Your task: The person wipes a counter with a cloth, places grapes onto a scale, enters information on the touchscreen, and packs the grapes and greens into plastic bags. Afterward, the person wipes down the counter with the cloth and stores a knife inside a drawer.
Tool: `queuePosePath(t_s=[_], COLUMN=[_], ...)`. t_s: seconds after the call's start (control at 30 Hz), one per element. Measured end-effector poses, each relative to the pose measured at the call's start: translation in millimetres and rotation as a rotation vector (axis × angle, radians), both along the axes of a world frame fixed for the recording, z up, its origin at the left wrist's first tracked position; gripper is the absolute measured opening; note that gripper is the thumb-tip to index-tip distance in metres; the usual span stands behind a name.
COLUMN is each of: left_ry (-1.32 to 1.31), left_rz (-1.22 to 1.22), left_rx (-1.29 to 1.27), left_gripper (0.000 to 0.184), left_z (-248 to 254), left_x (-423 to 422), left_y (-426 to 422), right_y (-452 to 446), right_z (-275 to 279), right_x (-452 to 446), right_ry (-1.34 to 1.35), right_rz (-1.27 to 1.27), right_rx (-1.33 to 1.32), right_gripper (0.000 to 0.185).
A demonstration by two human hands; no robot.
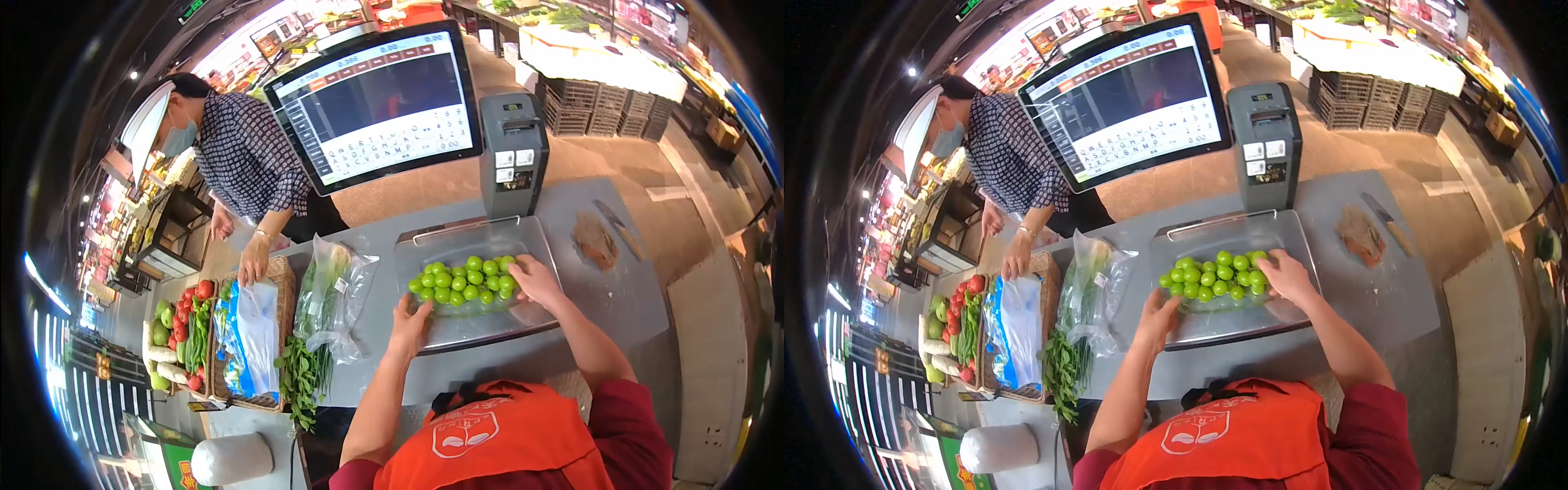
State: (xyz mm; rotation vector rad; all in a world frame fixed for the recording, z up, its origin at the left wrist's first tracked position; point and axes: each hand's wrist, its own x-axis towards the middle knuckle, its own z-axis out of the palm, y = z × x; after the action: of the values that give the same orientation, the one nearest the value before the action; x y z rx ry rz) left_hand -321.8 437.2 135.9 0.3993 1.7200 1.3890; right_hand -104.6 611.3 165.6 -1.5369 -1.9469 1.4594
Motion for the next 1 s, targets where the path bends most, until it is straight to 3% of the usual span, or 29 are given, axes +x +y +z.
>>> queuePosePath(t_s=[0.1,0.17,0.23,0.33,0.37,0.43,0.47,0.53,0.67,0.77,1.0], left_ry=[0.172,0.105,0.218,0.515,0.596,0.947,1.121,1.145,1.106,1.079,1.115], left_rz=[0.177,0.344,0.42,0.344,0.268,0.138,0.072,0.1,0.094,0.082,0.098], left_rx=[0.143,0.143,0.131,0.032,-0.084,-0.067,-0.061,-0.043,-0.134,-0.136,-0.144], left_gripper=[0.053,0.033,0.017,0.025,0.024,0.023,0.022,0.022,0.02,0.022,0.021], left_z=[-14,-3,-69,-140,-136,-167,-177,-120,-122,-122,-126], left_x=[-6,-6,-28,-41,-37,-38,-40,-26,-27,-29,-29], left_y=[-30,-67,-97,-121,-125,-136,-135,-128,-126,-127,-128], right_y=[8,15,17,-15,-25,-6,-18,5,16,13,31], right_z=[-13,-9,18,105,123,112,137,133,171,203,209], right_x=[11,1,-8,-54,-73,-113,-130,-183,-245,-278,-316], right_ry=[0.123,0.276,0.435,0.455,0.518,0.487,0.37,0.482,0.286,-0.048,-0.246], right_rz=[-0.059,-0.053,-0.023,0.094,0.103,0.288,0.29,0.369,0.391,0.399,0.398], right_rx=[0.17,0.296,0.368,0.354,0.355,0.754,0.769,0.835,1.189,1.222,1.308], right_gripper=[0.044,0.032,0.023,0.023,0.027,0.023,0.018,0.012,0.037,0.056,0.065])
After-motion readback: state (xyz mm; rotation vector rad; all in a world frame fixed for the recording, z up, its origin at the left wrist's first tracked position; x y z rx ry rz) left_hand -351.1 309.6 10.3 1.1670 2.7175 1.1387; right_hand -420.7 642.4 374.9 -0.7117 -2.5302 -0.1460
